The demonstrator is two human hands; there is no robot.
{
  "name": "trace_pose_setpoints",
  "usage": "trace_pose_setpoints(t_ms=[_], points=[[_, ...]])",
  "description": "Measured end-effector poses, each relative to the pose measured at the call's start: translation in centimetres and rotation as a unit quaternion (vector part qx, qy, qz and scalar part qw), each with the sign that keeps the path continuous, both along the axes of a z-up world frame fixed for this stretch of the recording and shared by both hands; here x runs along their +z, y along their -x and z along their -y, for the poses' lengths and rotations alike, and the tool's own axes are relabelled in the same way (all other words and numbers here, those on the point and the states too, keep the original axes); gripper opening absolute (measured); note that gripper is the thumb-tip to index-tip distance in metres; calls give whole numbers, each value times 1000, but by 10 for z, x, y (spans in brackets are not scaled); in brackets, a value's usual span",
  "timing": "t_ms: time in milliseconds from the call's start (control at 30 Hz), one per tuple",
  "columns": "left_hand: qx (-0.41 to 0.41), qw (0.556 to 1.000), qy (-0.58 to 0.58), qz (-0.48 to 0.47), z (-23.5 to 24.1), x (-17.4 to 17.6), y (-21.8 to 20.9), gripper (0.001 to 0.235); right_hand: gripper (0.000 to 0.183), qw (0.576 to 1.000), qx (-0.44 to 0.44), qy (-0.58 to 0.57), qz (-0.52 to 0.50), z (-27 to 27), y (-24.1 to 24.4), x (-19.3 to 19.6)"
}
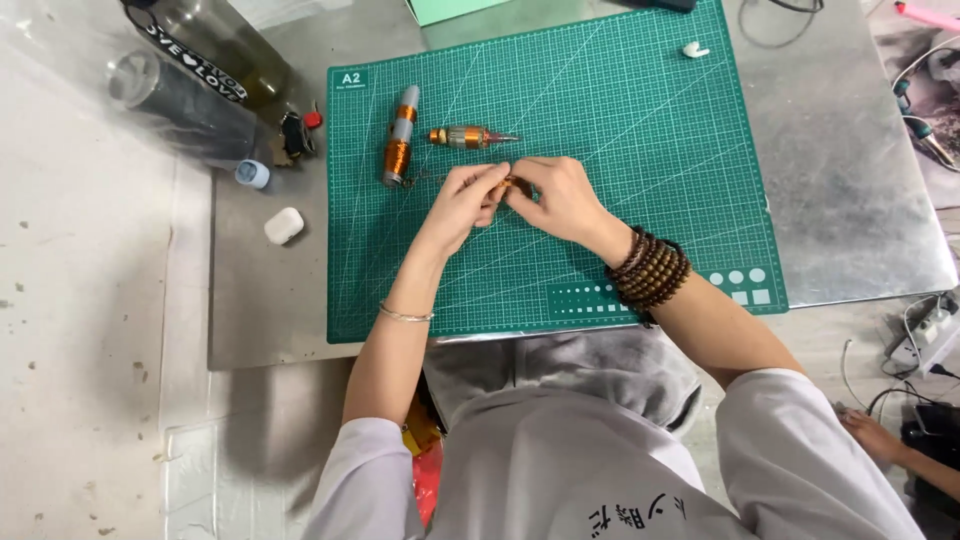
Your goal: Winding thin copper wire around small electronic or mechanical components on a workbench.
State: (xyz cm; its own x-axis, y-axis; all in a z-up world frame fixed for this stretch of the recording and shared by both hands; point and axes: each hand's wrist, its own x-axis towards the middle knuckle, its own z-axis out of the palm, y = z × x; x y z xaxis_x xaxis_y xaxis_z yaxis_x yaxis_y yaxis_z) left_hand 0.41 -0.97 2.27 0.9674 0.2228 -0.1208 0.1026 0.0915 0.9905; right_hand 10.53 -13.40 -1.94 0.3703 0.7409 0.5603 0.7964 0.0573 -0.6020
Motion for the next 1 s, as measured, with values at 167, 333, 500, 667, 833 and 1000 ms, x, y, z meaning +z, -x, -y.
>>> trace_pose_setpoints(t_ms=[167, 333, 500, 667, 833, 1000], points=[[6, 1000, -18, 5, 1, -5, -9, 40, 16, 997, -18, 20, 67, 9, 4, 20], [-5, 1000, -9, -4, -1, -17, -19, 40, 18, 998, -29, 7, 51, 8, -8, 6], [2, 999, 29, 40, -8, -44, -17, 38, 6, 992, 31, -19, -120, 6, -8, -6], [11, 997, 24, 69, -17, -54, -19, 34, 5, 956, 86, -14, -279, 7, -10, -6], [-11, 996, -2, 90, -12, -22, -13, 28, 22, 805, 176, 49, -564, 12, -11, 16], [-46, 996, 16, 80, -19, -43, -17, 29, 20, 809, 198, 12, -553, 13, -4, 30]])
